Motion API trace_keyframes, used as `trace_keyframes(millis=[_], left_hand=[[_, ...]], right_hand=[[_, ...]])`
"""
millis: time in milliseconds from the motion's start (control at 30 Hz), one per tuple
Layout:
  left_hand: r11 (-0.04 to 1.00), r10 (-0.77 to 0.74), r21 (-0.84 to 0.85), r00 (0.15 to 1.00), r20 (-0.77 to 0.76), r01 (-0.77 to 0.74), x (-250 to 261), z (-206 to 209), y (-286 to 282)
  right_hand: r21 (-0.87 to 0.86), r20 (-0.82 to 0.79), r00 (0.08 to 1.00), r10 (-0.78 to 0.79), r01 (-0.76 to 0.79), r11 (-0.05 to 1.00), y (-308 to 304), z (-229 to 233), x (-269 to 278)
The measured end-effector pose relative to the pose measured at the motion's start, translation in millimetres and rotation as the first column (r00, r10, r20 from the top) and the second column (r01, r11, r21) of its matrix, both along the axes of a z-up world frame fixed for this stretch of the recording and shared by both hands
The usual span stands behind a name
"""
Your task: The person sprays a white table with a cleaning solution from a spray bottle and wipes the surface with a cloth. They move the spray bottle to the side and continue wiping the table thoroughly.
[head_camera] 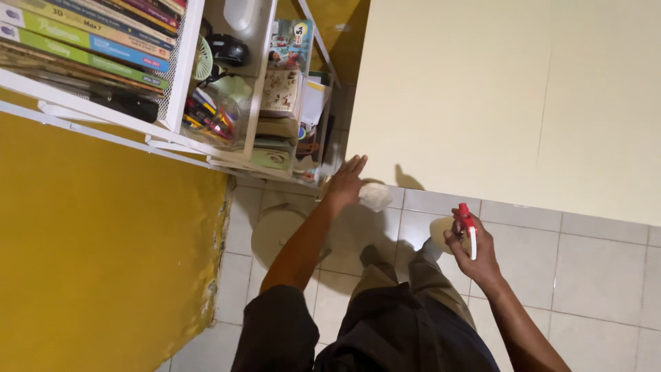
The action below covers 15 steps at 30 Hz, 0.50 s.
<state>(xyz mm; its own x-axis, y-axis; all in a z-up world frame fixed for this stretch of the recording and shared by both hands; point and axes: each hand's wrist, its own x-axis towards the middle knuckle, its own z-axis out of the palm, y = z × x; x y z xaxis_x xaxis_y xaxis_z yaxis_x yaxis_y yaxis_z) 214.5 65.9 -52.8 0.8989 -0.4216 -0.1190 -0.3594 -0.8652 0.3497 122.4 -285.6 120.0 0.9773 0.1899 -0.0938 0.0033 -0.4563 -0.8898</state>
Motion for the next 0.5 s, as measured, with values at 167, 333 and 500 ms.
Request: trace_keyframes(millis=[167,333,500], left_hand=[[0.968,-0.031,0.25,0.999,0.038,0.02,-35,-15,9],[0.991,0.035,0.122,0.993,0.11,-0.049,-59,-3,-7],[0.991,0.097,0.092,0.994,0.044,-0.101,-35,33,-32]], right_hand=[[0.023,0.037,0.999,0.003,-0.003,1.0,-20,3,11],[-0.033,0.132,0.991,0.016,-0.012,0.999,-49,9,35],[-0.048,-0.041,0.996,-0.084,0.082,0.995,-96,2,59]])
